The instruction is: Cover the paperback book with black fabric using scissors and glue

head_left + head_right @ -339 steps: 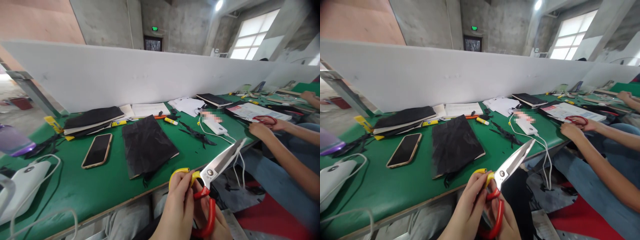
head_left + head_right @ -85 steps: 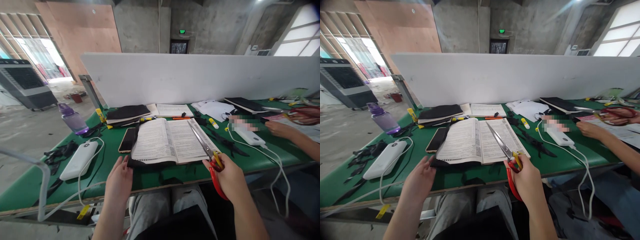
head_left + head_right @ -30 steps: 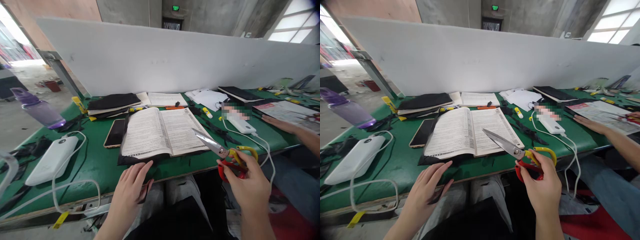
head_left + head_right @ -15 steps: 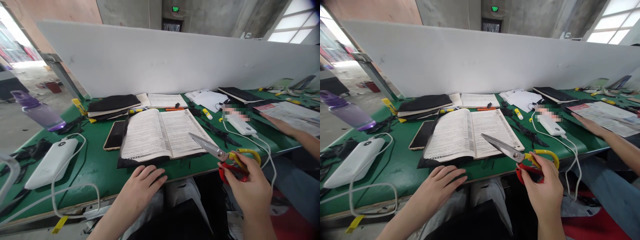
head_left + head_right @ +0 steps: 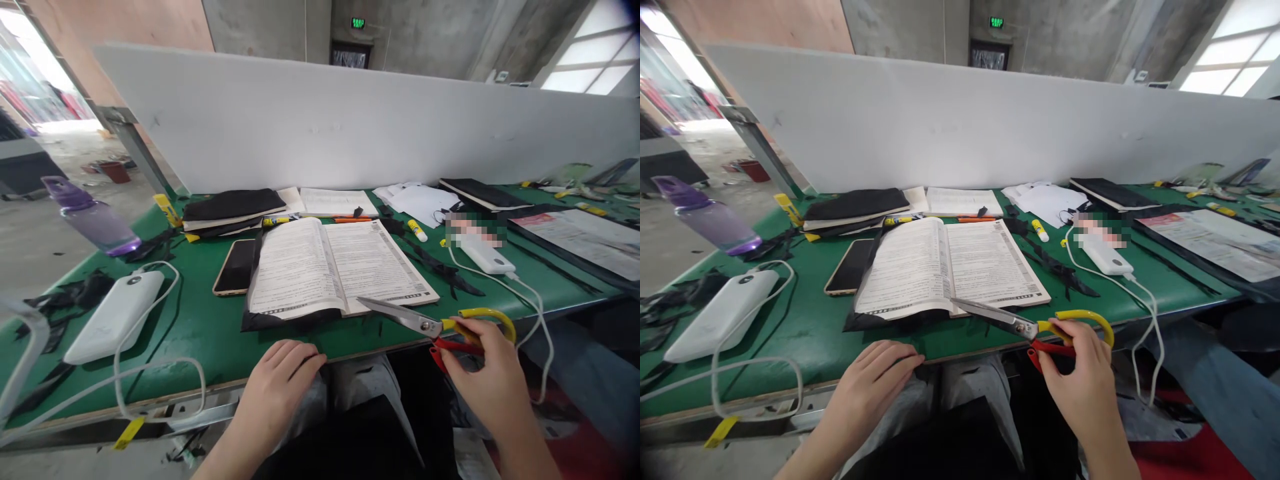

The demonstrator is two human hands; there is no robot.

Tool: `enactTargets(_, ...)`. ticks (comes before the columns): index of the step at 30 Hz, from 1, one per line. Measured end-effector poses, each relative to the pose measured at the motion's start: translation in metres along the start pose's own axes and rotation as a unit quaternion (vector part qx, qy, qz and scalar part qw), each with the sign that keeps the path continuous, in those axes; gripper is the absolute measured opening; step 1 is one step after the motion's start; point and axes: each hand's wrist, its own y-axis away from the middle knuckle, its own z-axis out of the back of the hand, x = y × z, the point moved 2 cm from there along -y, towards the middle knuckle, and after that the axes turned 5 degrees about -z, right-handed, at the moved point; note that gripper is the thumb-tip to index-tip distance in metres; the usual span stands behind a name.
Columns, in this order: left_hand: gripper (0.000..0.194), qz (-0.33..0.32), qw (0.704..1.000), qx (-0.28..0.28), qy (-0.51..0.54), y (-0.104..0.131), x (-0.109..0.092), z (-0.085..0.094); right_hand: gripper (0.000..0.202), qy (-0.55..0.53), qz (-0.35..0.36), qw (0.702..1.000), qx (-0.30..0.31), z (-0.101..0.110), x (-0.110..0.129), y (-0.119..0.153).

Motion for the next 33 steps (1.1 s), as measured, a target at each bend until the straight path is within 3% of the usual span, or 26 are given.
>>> enactTargets(3,0.027,0.027,0.998,-0.05,0.021,-0.001,-0.001,0.008,0.029,0.017,0.038,0.999,0.029,-0.003,0.003,0.0)
enactTargets(7,0.035,0.035,0.996,-0.075,0.038,-0.002,-0.001,0.016,0.032,0.041,0.066,0.994,0.081,-0.007,0.007,-0.001)
enactTargets(12,0.038,0.033,0.994,-0.099,0.038,-0.001,-0.003,0.024,0.051,0.079,0.091,0.986,0.118,-0.008,0.017,-0.002)
enactTargets(16,0.038,0.032,0.994,-0.104,0.028,-0.002,-0.004,0.029,0.05,0.087,0.128,0.983,0.099,-0.006,0.024,-0.007)
enactTargets(23,0.038,0.041,0.994,-0.096,0.011,0.0,-0.003,0.031,0.039,0.099,0.25,0.963,0.036,-0.012,0.012,-0.027)
enactTargets(33,0.039,0.01,0.996,-0.084,-0.016,0.0,-0.014,0.024,0.034,0.036,0.304,0.949,0.071,-0.031,0.043,-0.042)
